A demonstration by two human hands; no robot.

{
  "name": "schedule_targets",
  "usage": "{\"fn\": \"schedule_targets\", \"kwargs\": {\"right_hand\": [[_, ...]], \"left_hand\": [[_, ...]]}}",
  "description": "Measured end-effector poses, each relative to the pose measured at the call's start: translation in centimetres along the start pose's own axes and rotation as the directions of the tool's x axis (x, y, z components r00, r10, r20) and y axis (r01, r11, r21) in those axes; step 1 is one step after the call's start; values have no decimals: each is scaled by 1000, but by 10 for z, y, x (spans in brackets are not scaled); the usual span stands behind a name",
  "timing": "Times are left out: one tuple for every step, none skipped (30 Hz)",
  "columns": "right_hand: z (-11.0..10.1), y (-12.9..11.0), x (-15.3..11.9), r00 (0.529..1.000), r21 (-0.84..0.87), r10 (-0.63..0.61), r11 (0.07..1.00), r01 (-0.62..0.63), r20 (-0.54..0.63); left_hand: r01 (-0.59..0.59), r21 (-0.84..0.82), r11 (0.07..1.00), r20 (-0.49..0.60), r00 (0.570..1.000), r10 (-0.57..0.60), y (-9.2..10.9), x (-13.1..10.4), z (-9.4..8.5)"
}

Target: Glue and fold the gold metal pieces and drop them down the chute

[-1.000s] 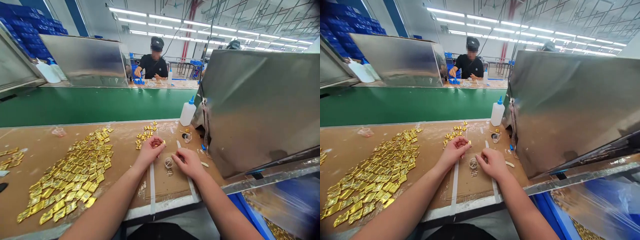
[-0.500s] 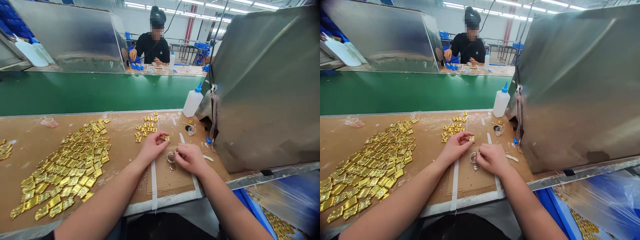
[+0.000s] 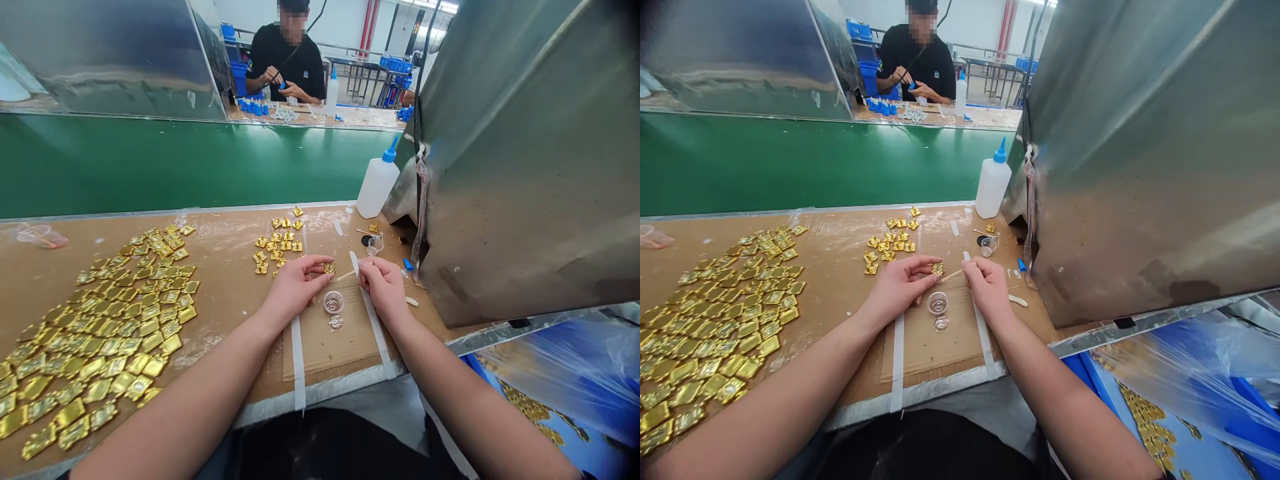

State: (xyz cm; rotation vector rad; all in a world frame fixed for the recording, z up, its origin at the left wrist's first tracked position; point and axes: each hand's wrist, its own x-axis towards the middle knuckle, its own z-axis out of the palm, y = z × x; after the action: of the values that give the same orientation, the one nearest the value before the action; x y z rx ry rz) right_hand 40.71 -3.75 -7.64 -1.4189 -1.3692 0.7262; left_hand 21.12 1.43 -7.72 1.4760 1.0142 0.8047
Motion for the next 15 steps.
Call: {"fn": "schedule_targets", "kwargs": {"right_hand": [[0, 1, 1, 1000, 16, 5, 1000, -5, -21], [0, 2, 1, 999, 33, 6, 999, -5, -34], [1, 3, 2, 999, 51, 3, 999, -1, -40], [1, 4, 2, 999, 72, -2, 997, 5, -42], [2, 4, 2, 999, 90, -9, 996, 12, -41], [2, 5, 2, 999, 103, -14, 995, 18, -39], [2, 5, 2, 999, 107, -15, 994, 19, -34], [3, 5, 2, 999, 103, -14, 995, 17, -30], [3, 5, 2, 1000, 94, -12, 995, 14, -27], [3, 4, 2, 1000, 83, -11, 996, 14, -29], [3, 4, 3, 999, 70, -15, 997, 17, -32], [3, 3, 3, 999, 61, -20, 998, 22, -38], [3, 3, 3, 999, 54, -27, 998, 29, -42], [3, 2, 3, 998, 50, -33, 998, 35, -46], [3, 2, 3, 998, 46, -38, 998, 40, -47]], "left_hand": [[10, 4, 1000, -1, 1000, -10, 0, 0, 0], [21, 5, 1000, 0, 1000, -21, 0, 0, 1], [31, 4, 1000, 2, 1000, -31, 0, 0, 1], [37, 2, 999, 2, 999, -37, 1, -1, 1], [41, 1, 999, 3, 999, -41, 2, -1, 1], [43, 3, 999, 5, 999, -43, 2, -1, 1], [43, 7, 999, 8, 999, -43, 4, -2, 1], [41, 15, 999, 10, 999, -41, 5, -3, 1], [39, 25, 999, 13, 999, -40, 6, -3, 1], [39, 35, 999, 15, 999, -39, 7, -4, 1], [39, 46, 998, 16, 999, -40, 9, -5, 0], [41, 55, 998, 17, 999, -42, 10, -5, 0], [44, 60, 997, 17, 999, -45, 11, -6, 0], [47, 61, 997, 18, 999, -49, 12, -6, 0], [49, 58, 997, 18, 999, -51, 12, -6, 0]]}}
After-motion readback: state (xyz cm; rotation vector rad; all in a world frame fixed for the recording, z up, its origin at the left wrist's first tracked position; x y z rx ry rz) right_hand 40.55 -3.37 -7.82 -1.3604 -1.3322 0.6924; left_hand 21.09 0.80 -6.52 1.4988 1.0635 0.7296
